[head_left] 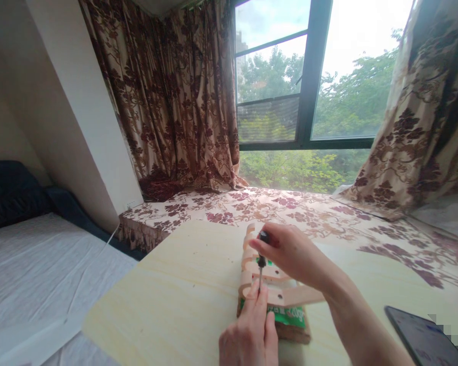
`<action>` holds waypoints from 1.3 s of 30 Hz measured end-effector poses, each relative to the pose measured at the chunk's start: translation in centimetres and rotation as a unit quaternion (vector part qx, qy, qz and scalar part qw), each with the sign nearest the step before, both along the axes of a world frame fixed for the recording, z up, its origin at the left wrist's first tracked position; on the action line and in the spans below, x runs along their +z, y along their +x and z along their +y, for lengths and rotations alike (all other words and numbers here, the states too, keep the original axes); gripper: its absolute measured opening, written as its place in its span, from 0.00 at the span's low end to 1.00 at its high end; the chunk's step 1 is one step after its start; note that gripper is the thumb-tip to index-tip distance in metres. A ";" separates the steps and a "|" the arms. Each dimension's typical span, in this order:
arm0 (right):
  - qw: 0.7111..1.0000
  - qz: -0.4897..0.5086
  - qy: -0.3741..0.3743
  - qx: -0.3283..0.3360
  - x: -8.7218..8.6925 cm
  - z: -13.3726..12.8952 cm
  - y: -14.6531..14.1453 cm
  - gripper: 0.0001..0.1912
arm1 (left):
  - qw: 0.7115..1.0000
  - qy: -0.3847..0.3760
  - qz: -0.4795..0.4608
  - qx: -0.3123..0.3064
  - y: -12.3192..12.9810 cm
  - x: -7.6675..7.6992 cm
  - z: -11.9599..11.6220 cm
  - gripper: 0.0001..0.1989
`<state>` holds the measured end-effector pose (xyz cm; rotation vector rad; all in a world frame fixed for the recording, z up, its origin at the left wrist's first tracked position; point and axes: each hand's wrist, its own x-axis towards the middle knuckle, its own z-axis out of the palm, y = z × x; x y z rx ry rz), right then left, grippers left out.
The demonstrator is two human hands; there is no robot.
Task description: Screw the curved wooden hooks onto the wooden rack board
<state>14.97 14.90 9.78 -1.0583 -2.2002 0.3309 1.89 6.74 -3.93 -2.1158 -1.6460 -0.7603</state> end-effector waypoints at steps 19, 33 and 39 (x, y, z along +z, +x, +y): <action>0.995 -0.019 -0.017 0.096 0.3 -0.4 -0.4 0.15 | 1.000 0.020 0.003 0.000 0.0 0.3 0.2 0.23; 0.994 -0.024 -0.050 0.094 -0.2 -0.3 -0.4 0.11 | 0.998 0.052 0.023 0.012 -0.1 0.1 0.0 0.22; 0.994 -0.033 -0.050 0.089 0.1 -0.1 0.3 0.07 | 0.999 0.038 0.014 0.027 0.4 1.0 -0.4 0.22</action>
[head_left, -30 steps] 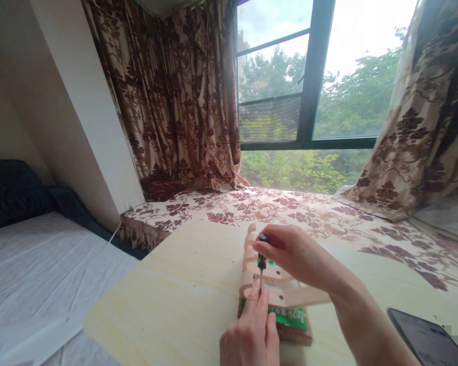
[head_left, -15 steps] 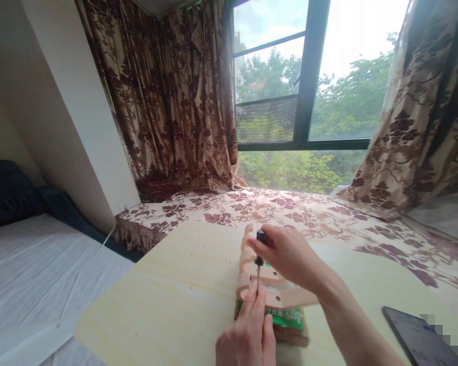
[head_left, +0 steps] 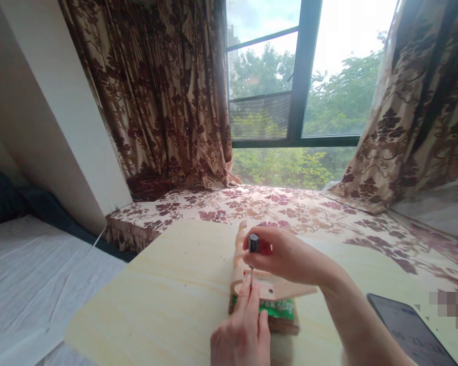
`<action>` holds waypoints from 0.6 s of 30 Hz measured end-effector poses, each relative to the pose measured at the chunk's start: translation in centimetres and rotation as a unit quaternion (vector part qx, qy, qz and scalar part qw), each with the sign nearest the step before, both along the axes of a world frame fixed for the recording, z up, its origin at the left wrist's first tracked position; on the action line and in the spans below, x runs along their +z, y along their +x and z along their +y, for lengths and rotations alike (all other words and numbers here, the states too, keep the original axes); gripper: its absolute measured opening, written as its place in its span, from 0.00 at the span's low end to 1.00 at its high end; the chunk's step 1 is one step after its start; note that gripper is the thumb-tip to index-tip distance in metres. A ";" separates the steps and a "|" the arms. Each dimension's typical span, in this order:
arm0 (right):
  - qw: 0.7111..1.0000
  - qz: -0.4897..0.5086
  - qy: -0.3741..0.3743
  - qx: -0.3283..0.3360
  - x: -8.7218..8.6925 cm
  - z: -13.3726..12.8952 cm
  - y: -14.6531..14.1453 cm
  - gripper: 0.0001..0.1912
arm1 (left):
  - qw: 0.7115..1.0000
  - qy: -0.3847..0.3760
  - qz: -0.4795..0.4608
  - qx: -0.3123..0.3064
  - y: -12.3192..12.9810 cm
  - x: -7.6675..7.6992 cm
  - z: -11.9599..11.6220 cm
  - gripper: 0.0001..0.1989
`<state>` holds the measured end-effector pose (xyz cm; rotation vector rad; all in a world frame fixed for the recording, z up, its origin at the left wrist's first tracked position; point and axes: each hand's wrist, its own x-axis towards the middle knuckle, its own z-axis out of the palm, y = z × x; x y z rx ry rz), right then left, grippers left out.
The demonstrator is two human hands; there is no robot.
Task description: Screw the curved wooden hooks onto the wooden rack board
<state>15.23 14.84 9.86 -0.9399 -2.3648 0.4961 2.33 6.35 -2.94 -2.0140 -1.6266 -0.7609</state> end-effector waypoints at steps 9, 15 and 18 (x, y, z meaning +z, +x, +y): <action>0.963 -0.251 0.088 0.046 5.4 -1.8 0.8 0.11 | 0.996 -0.081 -0.037 -0.002 0.3 0.2 -0.5 0.23; 0.963 -0.256 0.064 0.064 6.4 -1.6 -0.2 0.11 | 0.996 -0.048 -0.074 -0.029 0.2 -0.8 -0.4 0.23; 0.964 -0.256 0.042 0.063 6.2 -1.4 -0.5 0.12 | 0.996 -0.026 -0.074 -0.032 0.1 -1.5 -0.3 0.24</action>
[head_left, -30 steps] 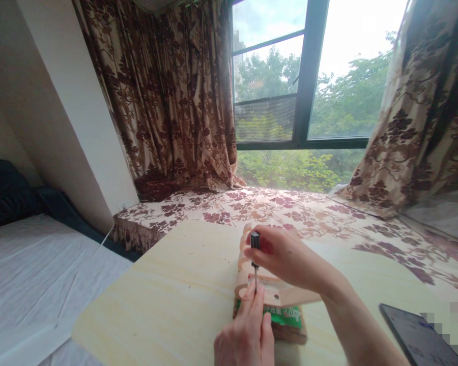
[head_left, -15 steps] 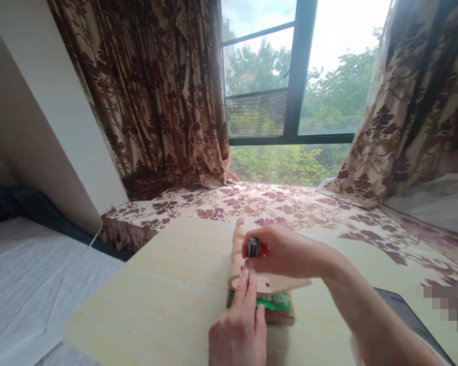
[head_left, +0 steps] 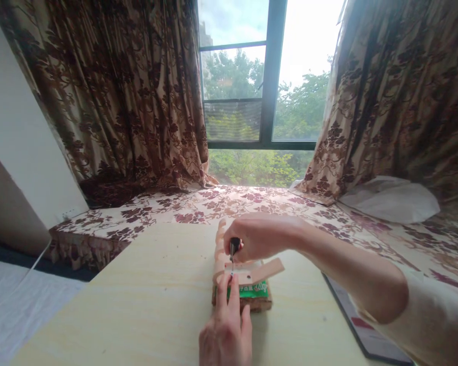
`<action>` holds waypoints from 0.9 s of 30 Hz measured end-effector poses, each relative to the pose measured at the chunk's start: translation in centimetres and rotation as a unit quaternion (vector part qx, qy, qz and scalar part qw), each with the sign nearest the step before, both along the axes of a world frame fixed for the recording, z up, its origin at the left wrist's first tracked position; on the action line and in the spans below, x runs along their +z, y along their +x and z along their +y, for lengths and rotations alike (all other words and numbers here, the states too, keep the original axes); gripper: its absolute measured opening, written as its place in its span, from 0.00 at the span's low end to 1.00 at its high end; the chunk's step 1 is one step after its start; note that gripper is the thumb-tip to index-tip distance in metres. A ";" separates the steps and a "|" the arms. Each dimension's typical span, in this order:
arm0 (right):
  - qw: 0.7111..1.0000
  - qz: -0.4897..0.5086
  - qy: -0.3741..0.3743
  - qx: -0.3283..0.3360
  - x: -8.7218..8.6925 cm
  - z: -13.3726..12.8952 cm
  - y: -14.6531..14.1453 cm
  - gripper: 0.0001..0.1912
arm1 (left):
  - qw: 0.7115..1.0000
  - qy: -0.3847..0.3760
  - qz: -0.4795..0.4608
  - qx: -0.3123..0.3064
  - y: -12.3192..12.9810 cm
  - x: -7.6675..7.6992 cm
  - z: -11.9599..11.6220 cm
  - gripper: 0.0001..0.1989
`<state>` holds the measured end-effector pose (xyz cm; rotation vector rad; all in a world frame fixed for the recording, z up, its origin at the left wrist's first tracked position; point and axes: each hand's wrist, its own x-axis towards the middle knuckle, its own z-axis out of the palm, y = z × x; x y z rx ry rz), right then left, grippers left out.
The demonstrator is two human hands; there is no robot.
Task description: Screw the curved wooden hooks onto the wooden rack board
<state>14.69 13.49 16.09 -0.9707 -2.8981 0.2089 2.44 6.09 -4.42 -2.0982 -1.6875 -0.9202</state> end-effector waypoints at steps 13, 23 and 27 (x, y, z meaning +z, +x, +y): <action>0.999 -0.017 -0.030 -0.012 0.2 -0.8 -0.5 0.13 | 0.998 -0.009 0.043 0.033 0.2 0.3 -0.2 0.22; 0.995 -0.087 -0.016 -0.036 0.4 0.0 -1.1 0.15 | 0.996 -0.019 0.087 0.027 -0.3 0.5 0.0 0.24; 0.994 -0.098 -0.038 -0.030 0.3 0.8 -1.3 0.14 | 0.997 -0.029 0.063 0.042 0.1 0.8 -0.2 0.25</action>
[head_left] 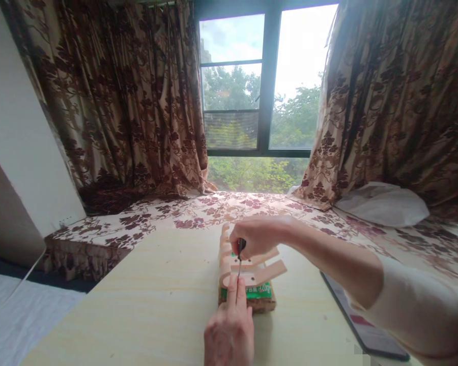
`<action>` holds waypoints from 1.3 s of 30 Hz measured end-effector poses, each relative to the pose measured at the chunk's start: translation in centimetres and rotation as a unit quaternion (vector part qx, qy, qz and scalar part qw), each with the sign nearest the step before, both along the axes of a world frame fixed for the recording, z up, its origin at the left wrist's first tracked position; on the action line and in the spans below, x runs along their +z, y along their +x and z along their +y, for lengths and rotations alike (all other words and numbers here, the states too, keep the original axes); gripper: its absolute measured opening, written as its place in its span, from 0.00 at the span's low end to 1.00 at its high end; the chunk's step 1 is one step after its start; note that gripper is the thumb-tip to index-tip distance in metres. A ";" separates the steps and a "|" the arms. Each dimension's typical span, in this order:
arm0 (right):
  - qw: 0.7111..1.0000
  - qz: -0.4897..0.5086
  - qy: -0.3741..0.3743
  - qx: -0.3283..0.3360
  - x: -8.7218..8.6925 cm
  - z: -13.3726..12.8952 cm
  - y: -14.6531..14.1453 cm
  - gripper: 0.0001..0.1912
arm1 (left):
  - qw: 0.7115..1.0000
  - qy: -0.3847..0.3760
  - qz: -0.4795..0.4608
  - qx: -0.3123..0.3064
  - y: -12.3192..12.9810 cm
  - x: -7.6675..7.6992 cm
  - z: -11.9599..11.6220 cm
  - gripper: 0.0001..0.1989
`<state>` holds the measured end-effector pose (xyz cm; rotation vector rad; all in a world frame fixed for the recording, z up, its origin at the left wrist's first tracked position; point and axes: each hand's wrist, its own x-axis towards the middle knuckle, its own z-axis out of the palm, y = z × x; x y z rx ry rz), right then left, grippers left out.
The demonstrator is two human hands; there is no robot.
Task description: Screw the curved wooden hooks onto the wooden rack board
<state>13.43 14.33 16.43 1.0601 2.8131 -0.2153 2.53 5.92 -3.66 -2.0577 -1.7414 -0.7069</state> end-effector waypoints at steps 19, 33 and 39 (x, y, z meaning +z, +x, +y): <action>0.979 0.043 -0.182 -0.076 -0.9 3.1 0.3 0.16 | 0.996 0.002 -0.068 -0.053 -0.7 -0.8 0.3 0.24; 0.997 0.022 -0.041 -0.064 -0.7 1.3 0.2 0.15 | 0.994 0.008 -0.104 -0.021 0.3 -1.3 0.2 0.25; 0.995 0.018 -0.022 -0.092 -0.7 1.2 0.1 0.20 | 0.992 -0.023 -0.120 -0.014 0.4 -0.8 -0.1 0.26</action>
